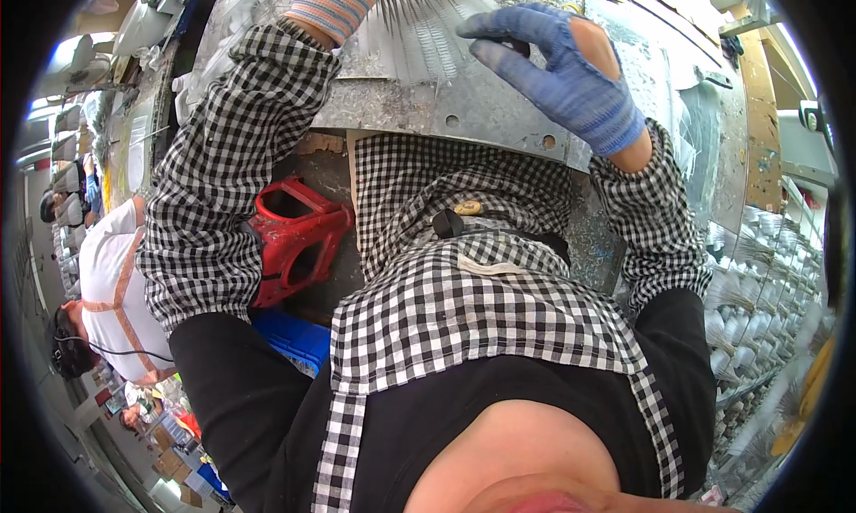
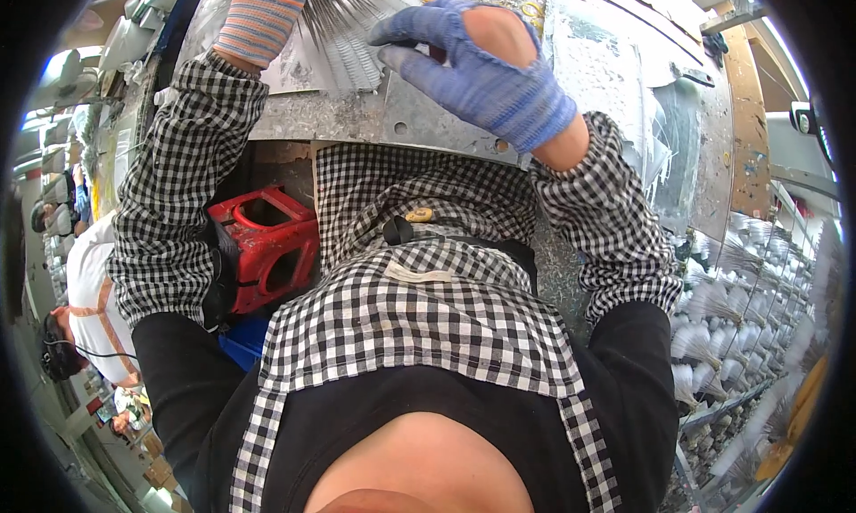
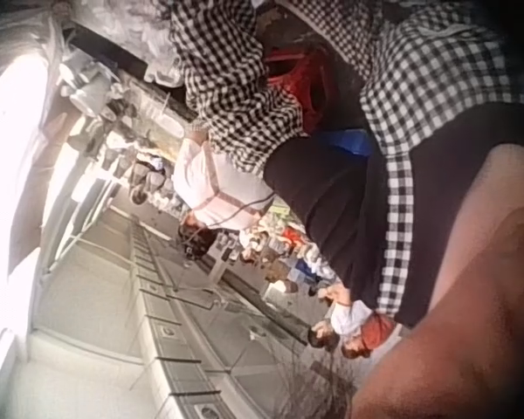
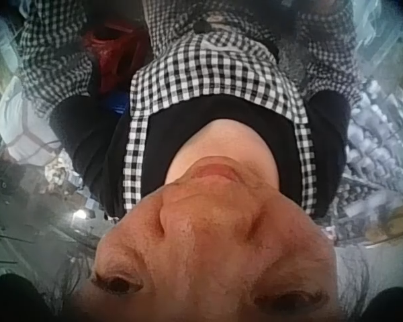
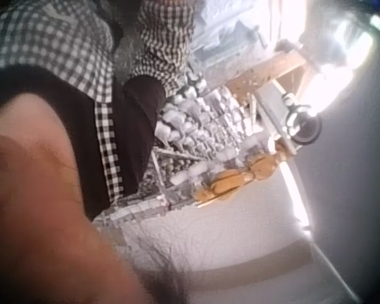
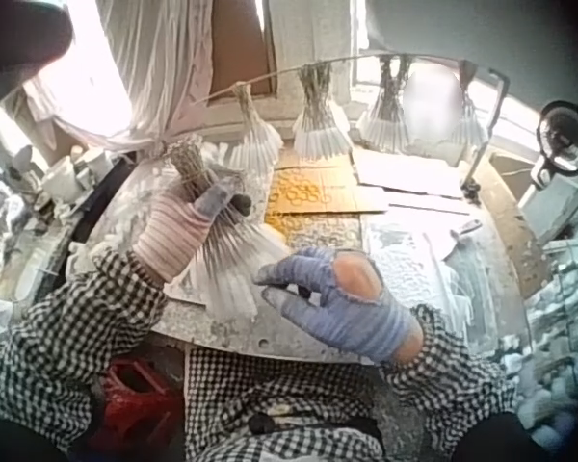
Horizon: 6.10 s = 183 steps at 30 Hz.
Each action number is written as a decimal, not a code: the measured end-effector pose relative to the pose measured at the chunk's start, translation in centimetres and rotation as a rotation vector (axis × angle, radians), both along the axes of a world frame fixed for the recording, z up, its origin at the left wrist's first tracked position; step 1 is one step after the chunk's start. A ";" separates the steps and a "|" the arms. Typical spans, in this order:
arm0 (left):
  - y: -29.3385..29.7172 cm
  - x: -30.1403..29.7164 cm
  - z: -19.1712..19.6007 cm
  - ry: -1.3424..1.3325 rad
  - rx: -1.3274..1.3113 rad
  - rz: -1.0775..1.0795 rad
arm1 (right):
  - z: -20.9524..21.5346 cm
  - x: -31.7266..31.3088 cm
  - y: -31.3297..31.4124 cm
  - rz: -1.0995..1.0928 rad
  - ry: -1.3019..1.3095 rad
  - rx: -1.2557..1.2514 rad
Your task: Assembling industrial brush components and applying white adhesive/paste to them in a workshop environment.
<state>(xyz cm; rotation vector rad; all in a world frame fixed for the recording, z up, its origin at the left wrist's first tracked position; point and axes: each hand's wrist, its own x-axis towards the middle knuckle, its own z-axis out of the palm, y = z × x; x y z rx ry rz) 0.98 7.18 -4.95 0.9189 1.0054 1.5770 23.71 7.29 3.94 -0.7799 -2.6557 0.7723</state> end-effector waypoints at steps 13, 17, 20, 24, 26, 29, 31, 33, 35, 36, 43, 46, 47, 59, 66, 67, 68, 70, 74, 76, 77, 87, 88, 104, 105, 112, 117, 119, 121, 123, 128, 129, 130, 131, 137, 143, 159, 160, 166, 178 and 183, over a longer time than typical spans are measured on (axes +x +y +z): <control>4.0 1.3 -1.4 0.015 0.162 0.133 | -1.9 -1.2 1.3 0.093 -0.006 0.086; 4.8 1.4 0.1 0.161 0.120 0.080 | -0.6 -0.4 2.3 0.045 -0.018 0.158; 3.4 0.2 -0.3 0.959 0.047 0.188 | -2.0 -0.2 3.3 0.005 0.044 0.109; 3.3 -0.1 -2.1 -0.638 -0.076 0.163 | -1.2 -0.2 3.7 0.035 -0.004 0.109; 1.9 -3.4 -4.3 -0.768 -0.100 0.018 | -0.4 -1.4 4.9 0.086 -0.023 0.162; 0.5 -3.3 -4.9 -0.530 -0.081 -0.066 | -0.2 -2.4 8.5 0.126 0.052 0.241; 0.1 -2.7 -4.2 -0.059 0.003 0.098 | -0.2 -4.3 13.0 0.150 -0.026 0.565; 0.5 -2.8 -1.9 -0.066 0.049 0.083 | 0.9 -6.4 18.6 0.152 -0.070 0.762; 0.3 -3.9 -0.9 -0.094 0.050 0.043 | 1.3 -8.8 22.4 0.060 -0.294 1.148; 0.7 -4.2 -0.6 -0.100 0.054 0.033 | 1.7 -9.5 24.0 0.054 -0.306 1.151; 1.1 -5.6 1.1 -0.109 -0.234 -0.164 | -0.1 -11.6 25.5 -0.187 -0.850 0.502; 1.3 -5.5 -0.1 -0.230 -0.294 -0.214 | -0.1 -10.5 24.7 -0.147 -0.866 0.393; 1.4 -5.1 -0.1 -0.266 -0.285 -0.192 | 0.2 -10.1 23.5 -0.174 -0.803 0.421; 3.6 -6.0 -2.8 -0.488 -0.432 -0.236 | 1.6 -6.8 17.7 -0.148 -0.564 0.320; 2.3 -5.4 -3.2 -0.013 -0.399 -0.161 | 0.5 -6.3 16.4 -0.095 -0.411 0.318; 1.9 -5.1 -3.5 0.228 -0.402 -0.092 | 0.6 -6.3 16.2 -0.084 -0.418 0.336; 1.4 -4.4 -4.2 0.230 -0.405 -0.089 | 0.8 -6.4 16.0 -0.072 -0.423 0.354; 0.2 -2.8 -4.1 0.676 -0.343 0.207 | 0.2 -5.8 15.6 -0.081 -0.424 0.292; -0.8 -1.0 -4.8 1.122 -0.528 0.090 | 0.2 -5.3 14.5 -0.110 -0.432 0.217; -0.2 -2.1 -6.2 0.655 -0.414 0.030 | -0.1 -5.5 14.4 -0.099 -0.416 0.221; 0.0 -2.5 -6.5 0.187 -0.285 -0.026 | -0.3 -5.5 14.3 -0.092 -0.402 0.231; 1.0 -0.5 -1.3 -0.379 -0.381 -0.318 | -0.9 -4.7 14.1 -0.081 -0.377 0.258; 1.2 0.2 -2.0 -0.385 -0.380 -0.320 | -0.7 -4.9 14.1 -0.082 -0.383 0.259; 7.1 -1.6 0.6 1.134 -0.153 -0.390 | -2.4 -5.6 19.3 -0.219 -0.432 0.172; 9.0 -2.3 2.2 1.239 -0.053 -0.426 | -2.6 -5.2 20.3 -0.230 -0.445 0.166; 18.7 -1.8 -1.0 1.356 -0.154 -0.544 | -6.3 -6.3 23.6 -0.310 -0.603 0.114; 18.7 -4.6 -6.2 1.330 -0.132 -0.451 | -5.0 -9.9 20.8 -0.342 -0.639 0.329; 17.9 -6.1 -7.7 1.354 -0.148 -0.407 | -3.0 -7.5 20.3 -0.367 -0.454 0.351; 17.9 -6.5 -7.2 1.377 -0.140 -0.382 | -1.6 -1.9 20.6 -0.490 -0.223 0.315; 17.9 -6.5 -5.5 1.377 -0.099 -0.339 | 0.6 3.9 21.7 -0.908 -0.123 0.063; 17.0 -7.4 -4.8 1.340 0.010 -0.175 | 0.5 19.2 26.5 -1.262 0.285 -0.146; 15.9 -9.5 -5.4 1.339 0.017 -0.136 | -0.2 17.3 26.6 -1.350 0.353 -0.307; 15.8 -10.2 -5.4 1.380 -0.034 -0.142 | 0.0 16.6 26.4 -1.451 0.418 -0.451; 15.5 -11.0 -5.9 1.370 0.004 -0.110 | 0.6 16.1 26.6 -1.438 0.380 -0.550; 14.7 -15.6 -6.6 1.332 0.074 -0.116 | -1.1 11.6 26.7 -1.335 0.638 -0.491; 19.0 -18.9 -7.0 1.153 -0.004 -0.251 | -2.3 10.3 29.0 -1.285 0.900 -0.629; 27.4 -21.1 -13.5 1.091 0.108 -0.291 | -3.2 10.8 36.7 -1.334 0.744 -0.849; 27.7 -21.5 -14.2 1.166 0.117 -0.271 | -3.2 11.1 36.9 -1.299 0.776 -0.852; 25.7 -20.7 -8.1 1.198 0.079 -0.259 | -4.6 11.2 35.6 -1.143 0.912 -0.841; 23.5 -25.1 -9.8 0.981 -0.069 -0.345 | -5.3 8.6 29.7 -1.142 0.946 -0.834; 20.6 -28.1 -8.1 1.441 0.165 -0.203 | -6.9 5.3 25.9 -1.125 0.919 -0.717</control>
